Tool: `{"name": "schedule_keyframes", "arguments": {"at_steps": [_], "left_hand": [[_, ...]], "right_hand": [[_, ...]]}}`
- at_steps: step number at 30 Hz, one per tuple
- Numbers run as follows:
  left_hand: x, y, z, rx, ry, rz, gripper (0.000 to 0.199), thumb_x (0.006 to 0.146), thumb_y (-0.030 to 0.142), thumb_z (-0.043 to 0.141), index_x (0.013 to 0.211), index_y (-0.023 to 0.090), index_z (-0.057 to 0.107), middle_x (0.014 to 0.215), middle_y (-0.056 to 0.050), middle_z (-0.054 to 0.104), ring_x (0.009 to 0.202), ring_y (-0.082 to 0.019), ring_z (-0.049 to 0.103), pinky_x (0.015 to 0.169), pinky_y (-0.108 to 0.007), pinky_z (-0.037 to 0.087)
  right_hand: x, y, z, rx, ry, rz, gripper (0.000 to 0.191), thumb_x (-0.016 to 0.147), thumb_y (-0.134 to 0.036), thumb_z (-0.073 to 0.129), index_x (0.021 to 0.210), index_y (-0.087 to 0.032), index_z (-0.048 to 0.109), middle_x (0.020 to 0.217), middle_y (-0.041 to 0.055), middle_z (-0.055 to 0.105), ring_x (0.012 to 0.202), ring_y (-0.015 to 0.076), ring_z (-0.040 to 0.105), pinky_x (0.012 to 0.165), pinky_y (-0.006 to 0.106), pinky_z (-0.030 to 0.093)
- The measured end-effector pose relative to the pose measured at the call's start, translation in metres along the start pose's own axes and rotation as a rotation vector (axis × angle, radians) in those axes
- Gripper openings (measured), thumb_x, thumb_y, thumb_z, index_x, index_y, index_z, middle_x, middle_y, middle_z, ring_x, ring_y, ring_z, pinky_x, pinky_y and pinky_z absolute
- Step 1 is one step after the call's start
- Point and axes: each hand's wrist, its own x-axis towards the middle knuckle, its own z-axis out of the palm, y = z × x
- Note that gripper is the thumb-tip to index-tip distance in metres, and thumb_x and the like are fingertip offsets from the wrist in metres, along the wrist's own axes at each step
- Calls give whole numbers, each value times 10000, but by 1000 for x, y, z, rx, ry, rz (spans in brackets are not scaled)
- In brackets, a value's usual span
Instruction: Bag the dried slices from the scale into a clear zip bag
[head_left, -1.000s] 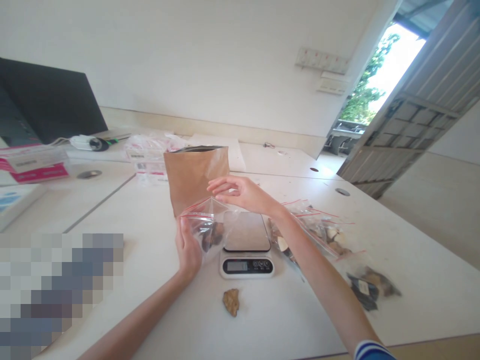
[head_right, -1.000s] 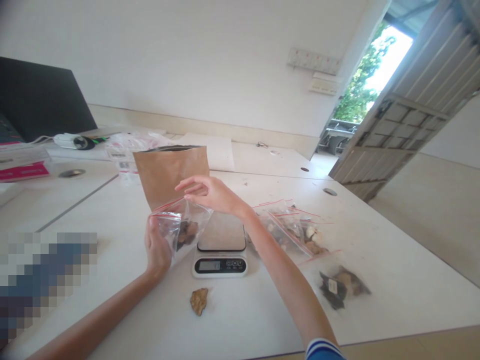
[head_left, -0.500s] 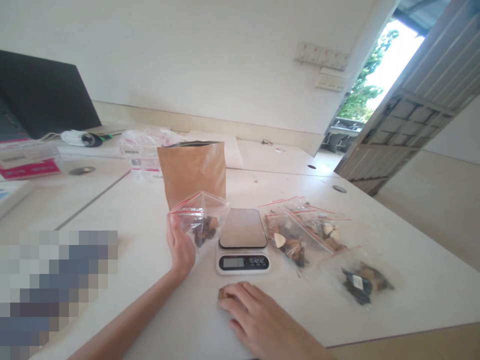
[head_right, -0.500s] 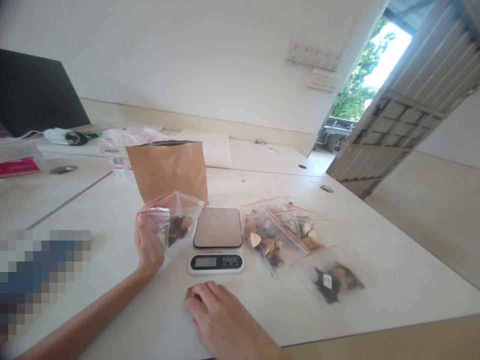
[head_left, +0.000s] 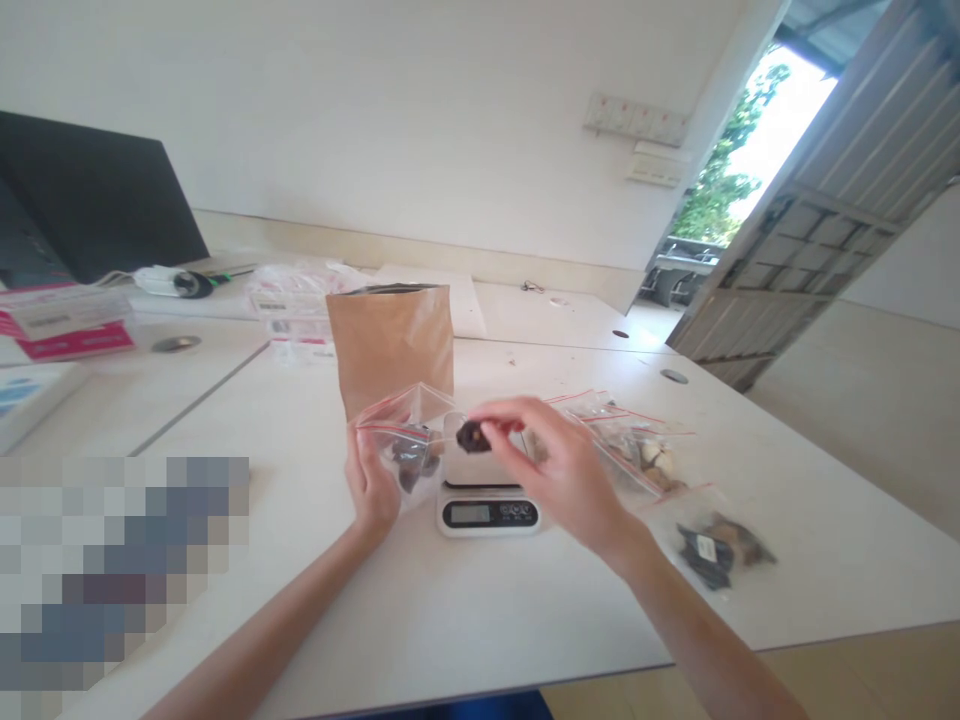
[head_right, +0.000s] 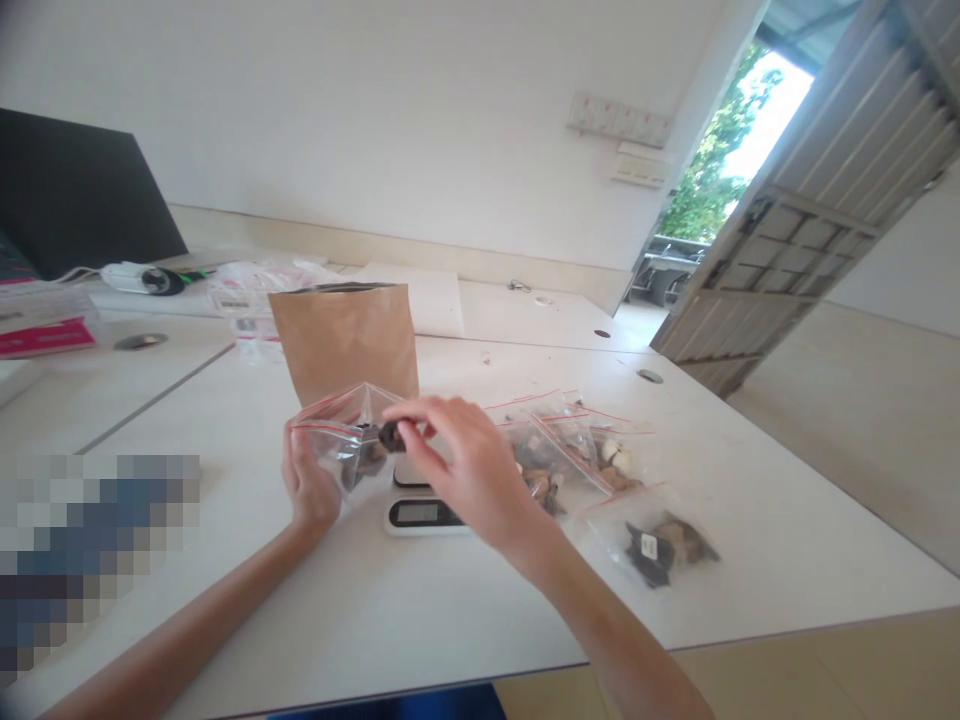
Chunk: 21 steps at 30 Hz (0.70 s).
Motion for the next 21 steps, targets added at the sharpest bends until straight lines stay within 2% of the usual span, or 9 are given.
{"name": "schedule_keyframes", "arguments": {"at_steps": [2,5,7,10,13,16,18,20,21], "left_hand": [[-1,2,0,12,-26,14,424,914,513,345,1071,186,565,1154,-101,636,956,-216,658,884,-392,504],[-2,4,1,28,-36,33,429,918,513,340,1070,189,576,1142,-92,642,974,-200,648,904,-363,490],[-2,4,2,40,-40,26,429,924,505,330,1084,188,571,1147,-94,636,967,-189,642,888,-343,493],[-3,5,3,60,-56,8,424,932,498,313,1099,197,561,1170,-96,618,967,-185,632,863,-328,496],[-6,9,3,72,-48,10,431,929,510,308,1104,205,556,1163,-91,619,996,-194,623,883,-337,486],[-14,17,6,80,-48,14,457,921,536,311,1152,214,538,1218,-88,598,1068,-203,601,943,-353,460],[-23,25,9,93,-94,-26,498,912,560,310,1184,214,543,1289,-90,563,1164,-211,552,1009,-353,418],[-36,34,12,84,-169,-121,552,903,587,292,1207,210,558,1329,-94,542,1248,-225,490,1063,-357,375],[-43,38,13,68,-198,-174,582,900,600,272,1235,213,550,1327,-97,547,1271,-233,470,1079,-369,360]], "right_hand": [[23,5,0,-40,74,30,172,927,-239,479,1039,-231,610,978,14,695,848,146,637,813,292,476],[42,16,10,-132,-25,36,185,926,-250,484,1064,-237,606,981,12,702,929,176,627,894,344,440],[42,23,17,-149,-68,47,218,940,-261,453,1105,-247,593,1030,20,695,981,191,616,932,372,422],[25,25,23,-114,-18,127,252,952,-286,410,1142,-233,566,1129,57,654,1038,205,595,951,386,427],[-5,18,28,-35,20,282,305,941,-371,419,1181,-207,511,1203,105,600,1126,239,554,974,421,428],[-34,4,40,127,-29,439,473,913,-460,451,1309,-214,370,1318,135,514,1166,247,535,964,427,457],[-46,-6,54,257,-21,484,647,877,-466,521,1391,-218,218,1372,155,459,1198,239,519,959,404,474],[-52,-14,68,360,68,490,763,846,-426,584,1407,-215,112,1377,166,450,1233,225,497,997,395,451],[-52,-17,75,408,136,491,741,846,-400,589,1387,-216,118,1360,165,469,1234,214,500,1009,390,442]]}}
